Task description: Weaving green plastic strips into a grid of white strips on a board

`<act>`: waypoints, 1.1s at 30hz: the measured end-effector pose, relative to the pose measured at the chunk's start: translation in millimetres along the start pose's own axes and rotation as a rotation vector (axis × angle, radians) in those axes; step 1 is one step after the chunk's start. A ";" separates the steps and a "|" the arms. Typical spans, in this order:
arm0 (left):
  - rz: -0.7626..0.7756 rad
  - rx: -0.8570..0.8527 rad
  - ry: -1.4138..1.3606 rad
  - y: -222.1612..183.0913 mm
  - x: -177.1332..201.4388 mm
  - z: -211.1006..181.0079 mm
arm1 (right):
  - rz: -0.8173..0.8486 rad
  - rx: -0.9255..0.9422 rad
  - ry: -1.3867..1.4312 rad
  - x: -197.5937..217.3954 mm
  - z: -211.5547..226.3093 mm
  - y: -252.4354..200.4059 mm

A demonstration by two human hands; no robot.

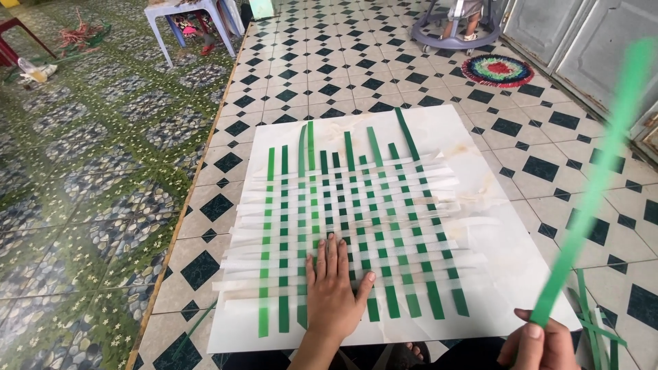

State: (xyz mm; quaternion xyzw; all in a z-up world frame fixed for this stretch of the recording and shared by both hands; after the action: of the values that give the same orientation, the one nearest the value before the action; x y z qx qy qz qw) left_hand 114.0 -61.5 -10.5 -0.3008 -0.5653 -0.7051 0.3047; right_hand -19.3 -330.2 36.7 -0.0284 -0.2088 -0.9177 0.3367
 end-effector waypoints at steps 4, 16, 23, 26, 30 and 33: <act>0.136 0.015 -0.275 3.7 -1.8 1.6 | -0.027 -0.038 -0.045 -13.7 -5.4 -1.3; 0.205 0.034 -0.378 6.2 -3.1 0.8 | 0.019 -0.003 -0.111 -26.0 -22.6 3.9; 0.203 0.031 -0.350 4.5 -6.7 0.6 | 0.154 -0.149 -0.061 -33.7 -35.5 11.3; 0.199 0.034 -0.374 5.7 -4.0 0.3 | 0.133 -0.300 0.078 -33.2 -44.7 12.8; 0.221 0.040 -0.402 5.4 -6.0 1.2 | 0.138 -0.328 0.195 -35.2 -52.4 17.5; 0.222 0.026 -0.352 5.4 -7.2 -0.2 | 0.127 -0.381 0.154 -31.6 -62.6 18.8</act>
State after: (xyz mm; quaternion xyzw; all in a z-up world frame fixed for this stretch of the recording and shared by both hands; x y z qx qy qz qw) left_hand 122.7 -62.0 -12.8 -0.4760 -0.5824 -0.5961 0.2810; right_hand 22.5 -349.1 -19.7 -0.0344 -0.0028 -0.9169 0.3975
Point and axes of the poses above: each hand's wrist, its own y-axis towards the middle knuckle, its own x-axis out of the back of the hand, z = x × y, the point moved 9 cm from there along y, towards the middle knuckle
